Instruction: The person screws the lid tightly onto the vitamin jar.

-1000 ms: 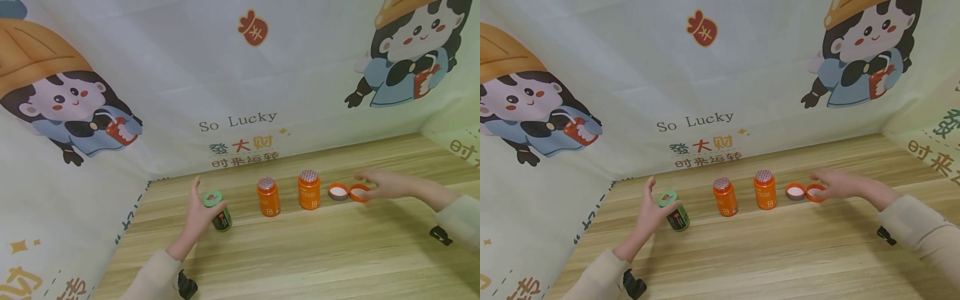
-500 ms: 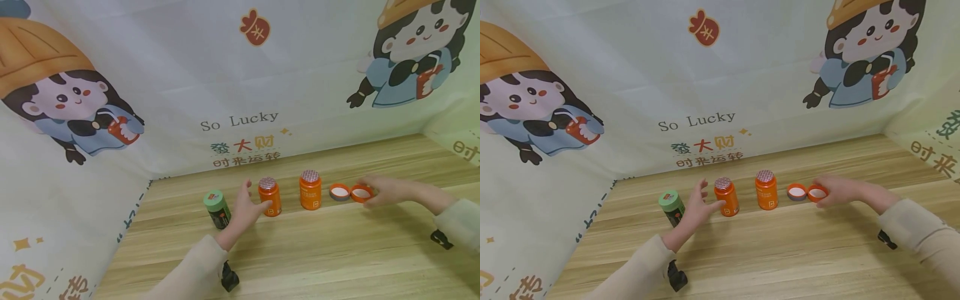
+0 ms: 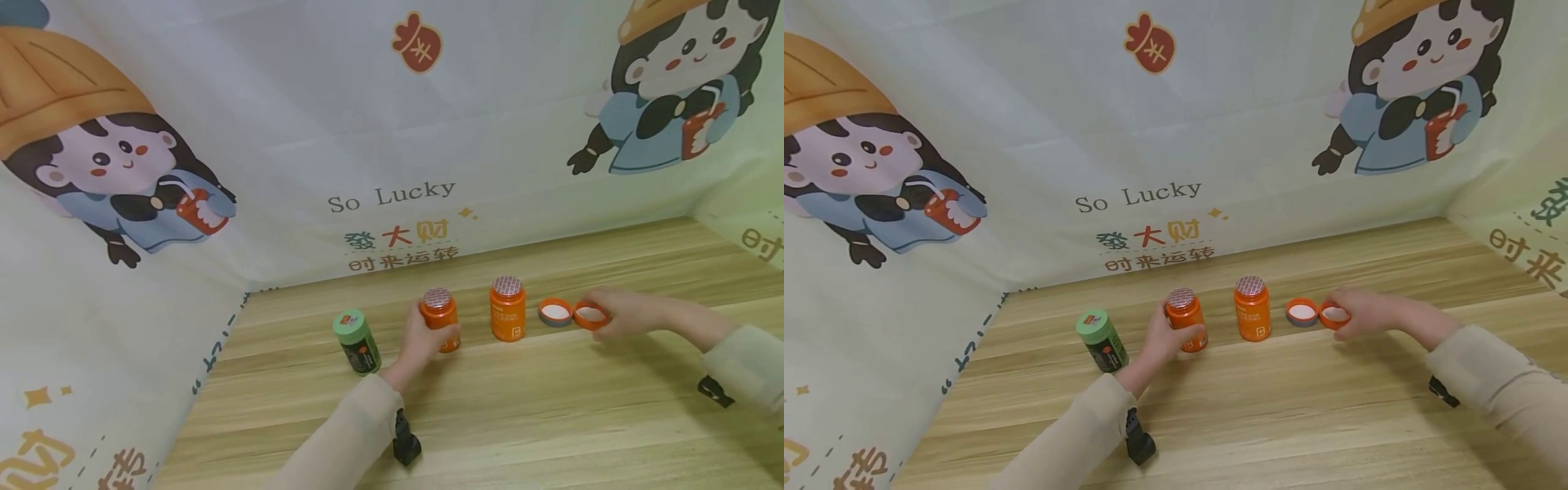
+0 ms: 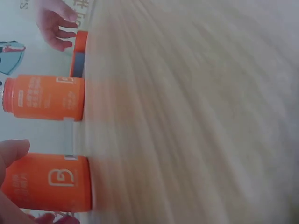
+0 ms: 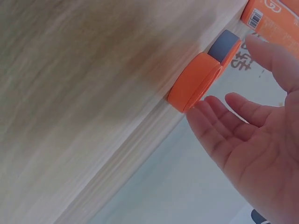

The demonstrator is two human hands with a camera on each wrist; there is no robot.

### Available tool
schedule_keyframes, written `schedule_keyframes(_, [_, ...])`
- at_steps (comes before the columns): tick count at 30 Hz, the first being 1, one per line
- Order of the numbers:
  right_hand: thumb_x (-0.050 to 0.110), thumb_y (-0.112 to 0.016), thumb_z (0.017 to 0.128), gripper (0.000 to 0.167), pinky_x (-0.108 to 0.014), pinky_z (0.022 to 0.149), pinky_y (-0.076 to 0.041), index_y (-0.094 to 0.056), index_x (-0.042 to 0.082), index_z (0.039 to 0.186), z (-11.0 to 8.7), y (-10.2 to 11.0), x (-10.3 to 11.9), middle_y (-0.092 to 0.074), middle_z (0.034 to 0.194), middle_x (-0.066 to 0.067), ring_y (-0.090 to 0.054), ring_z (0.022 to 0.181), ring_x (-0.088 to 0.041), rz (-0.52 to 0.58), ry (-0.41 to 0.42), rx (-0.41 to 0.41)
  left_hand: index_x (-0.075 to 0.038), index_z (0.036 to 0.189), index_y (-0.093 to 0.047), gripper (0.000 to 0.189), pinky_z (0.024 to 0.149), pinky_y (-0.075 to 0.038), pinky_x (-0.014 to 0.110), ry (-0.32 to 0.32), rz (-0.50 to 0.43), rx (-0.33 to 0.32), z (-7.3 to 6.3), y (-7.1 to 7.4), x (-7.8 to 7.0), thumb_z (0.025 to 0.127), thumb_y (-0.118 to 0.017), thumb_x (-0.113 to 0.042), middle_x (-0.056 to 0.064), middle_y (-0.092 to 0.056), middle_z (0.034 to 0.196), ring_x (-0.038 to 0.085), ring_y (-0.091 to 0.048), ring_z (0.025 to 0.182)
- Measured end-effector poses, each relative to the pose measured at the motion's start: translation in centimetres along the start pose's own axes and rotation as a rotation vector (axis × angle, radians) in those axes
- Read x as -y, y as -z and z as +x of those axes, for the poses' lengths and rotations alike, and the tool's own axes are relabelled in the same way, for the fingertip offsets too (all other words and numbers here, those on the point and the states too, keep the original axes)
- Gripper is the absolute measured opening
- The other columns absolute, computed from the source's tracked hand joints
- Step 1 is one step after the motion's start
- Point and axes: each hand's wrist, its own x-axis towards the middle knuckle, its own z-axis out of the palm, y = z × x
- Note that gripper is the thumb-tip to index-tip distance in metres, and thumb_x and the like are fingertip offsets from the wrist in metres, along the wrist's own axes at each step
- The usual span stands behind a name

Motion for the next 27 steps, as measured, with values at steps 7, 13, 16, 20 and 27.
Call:
schedule_keyframes(7, [0.017,-0.073,0.066,0.063,-0.038,0.069,-0.043,-0.049,-0.015,0.115,0.5,-0.3,-0.4,-0.052,0.101,-0.019,-0.051,0.086,-0.027,-0.079,-0.009,-0.053,0.001,0.120,-0.045,0.055,0.091,-0.045,0.041,0.006,0.024,0.016,0.3,-0.2,0.7,0.074,-0.074,-0.009,0.016,-0.057,0.113,0.029,-0.056,0.104])
schedule_keyframes(13, [0.017,-0.077,0.066,0.052,-0.037,0.067,-0.043,-0.056,-0.007,0.107,0.6,-0.7,-1.0,-0.051,0.095,-0.016,-0.050,0.082,-0.025,-0.110,0.026,-0.079,0.001,0.120,-0.046,0.056,0.092,-0.045,0.041,0.015,0.058,0.006,0.4,-0.5,0.9,0.073,-0.075,-0.006,0.016,-0.058,0.113,0.030,-0.056,0.105])
schedule_keyframes(16, [0.016,-0.077,0.065,0.052,-0.042,0.069,-0.045,-0.056,-0.007,0.107,0.6,-0.8,-1.1,-0.052,0.097,-0.019,-0.052,0.085,-0.030,-0.116,0.026,-0.091,0.001,0.120,-0.047,0.056,0.092,-0.045,0.041,0.017,0.050,0.000,0.4,-0.5,0.9,0.072,-0.075,-0.006,0.016,-0.058,0.112,0.029,-0.056,0.104])
schedule_keyframes(20, [0.017,-0.076,0.066,0.061,-0.054,0.077,-0.044,-0.053,-0.012,0.113,0.8,-0.7,-1.2,-0.050,0.107,-0.033,-0.051,0.095,-0.047,-0.125,-0.002,-0.085,0.002,0.118,-0.048,0.056,0.089,-0.047,0.040,-0.004,0.059,-0.016,0.3,-0.4,1.0,0.070,-0.077,-0.006,0.015,-0.059,0.109,0.028,-0.057,0.100])
schedule_keyframes(27, [0.019,-0.071,0.069,0.062,-0.056,0.082,-0.043,-0.049,-0.014,0.117,1.2,-0.5,-1.2,-0.047,0.113,-0.037,-0.048,0.102,-0.051,-0.119,-0.032,-0.028,0.000,0.115,-0.051,0.057,0.087,-0.047,0.038,-0.033,0.095,0.041,-0.6,0.1,0.7,0.066,-0.080,-0.008,0.012,-0.062,0.105,0.024,-0.059,0.096])
